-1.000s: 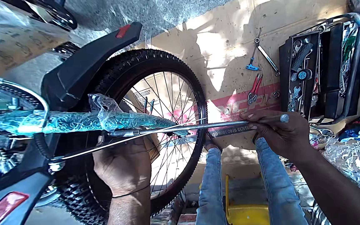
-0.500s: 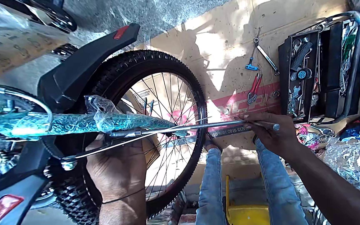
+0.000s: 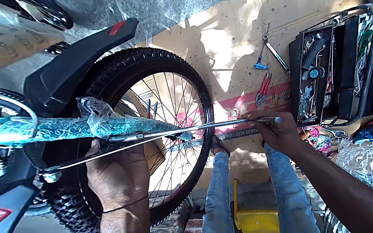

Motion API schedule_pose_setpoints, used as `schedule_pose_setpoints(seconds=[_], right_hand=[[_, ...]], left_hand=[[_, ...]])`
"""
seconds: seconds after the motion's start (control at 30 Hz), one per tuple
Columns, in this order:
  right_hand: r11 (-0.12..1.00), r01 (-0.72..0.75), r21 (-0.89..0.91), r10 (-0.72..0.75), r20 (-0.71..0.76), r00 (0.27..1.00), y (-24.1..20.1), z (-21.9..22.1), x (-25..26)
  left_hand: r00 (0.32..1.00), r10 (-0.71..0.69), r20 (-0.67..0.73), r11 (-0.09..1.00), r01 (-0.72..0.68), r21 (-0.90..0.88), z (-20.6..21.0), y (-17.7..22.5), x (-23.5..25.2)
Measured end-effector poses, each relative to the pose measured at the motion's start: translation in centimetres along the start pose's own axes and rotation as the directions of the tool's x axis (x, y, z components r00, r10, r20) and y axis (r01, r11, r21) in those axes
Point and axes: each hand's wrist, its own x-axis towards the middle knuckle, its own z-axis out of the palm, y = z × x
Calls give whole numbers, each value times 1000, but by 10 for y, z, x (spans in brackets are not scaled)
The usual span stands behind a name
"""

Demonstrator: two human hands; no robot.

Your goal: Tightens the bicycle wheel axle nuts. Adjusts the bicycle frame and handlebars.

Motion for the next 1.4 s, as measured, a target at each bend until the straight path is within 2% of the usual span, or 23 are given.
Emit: schedule_pose_setpoints(seconds=[0.17,0.33,0.4,0.43,0.47,0.53,0.6,0.63,0.67,0.73,0.8,0.87,0.9,0.93,1.0,1.13,1.23,1.4], right_hand=[[998,12,69,-12,-3,1000,1,2,-4],[997,49,65,-48,-11,999,2,1,-4],[988,-50,147,52,-11,999,-1,1,-1],[951,-176,255,180,8,984,-7,1,2],[866,-322,383,332,41,942,-13,1,7],[639,-550,538,579,135,804,-26,0,18],[462,-692,555,703,246,667,-35,-6,27],[404,-733,547,717,308,625,-38,-9,29],[389,-741,547,686,364,630,-39,-14,28],[463,-668,583,538,414,734,-37,-24,19],[617,-559,554,361,431,827,-38,-32,13],[857,-401,324,264,394,881,-44,-35,11],[948,-277,158,197,393,898,-44,-39,12],[993,-115,-29,117,395,911,-45,-41,14],[951,157,-268,-34,414,910,-49,-45,22],[821,393,-413,-191,450,872,-73,-55,45],[772,447,-452,-218,472,854,-92,-58,50],[736,443,-512,-192,470,862,-122,-59,56]], left_hand=[[999,-43,-18,998,43,49,2,6,-1],[999,-47,-14,998,48,34,2,7,0],[999,-50,-20,998,50,29,3,7,0],[999,-48,-21,999,49,24,3,7,0],[999,-43,-20,999,44,16,3,7,1],[999,-33,-21,999,34,15,3,5,1],[999,-26,-24,999,26,18,5,5,1],[999,-26,-28,999,27,22,4,6,1],[999,-26,-34,999,27,24,5,5,1],[998,-29,-47,999,30,20,7,4,0],[998,-29,-57,1000,30,11,6,5,0],[998,-28,-58,1000,28,2,5,4,0],[998,-26,-50,1000,26,-8,3,2,1],[999,-27,-30,999,26,-28,1,0,1],[999,-27,31,996,30,-88,-7,-3,-1],[995,-17,95,980,36,-197,-12,-7,-2],[996,-5,93,979,25,-204,-10,-11,-3],[996,17,91,980,1,-200,-11,-16,1]])
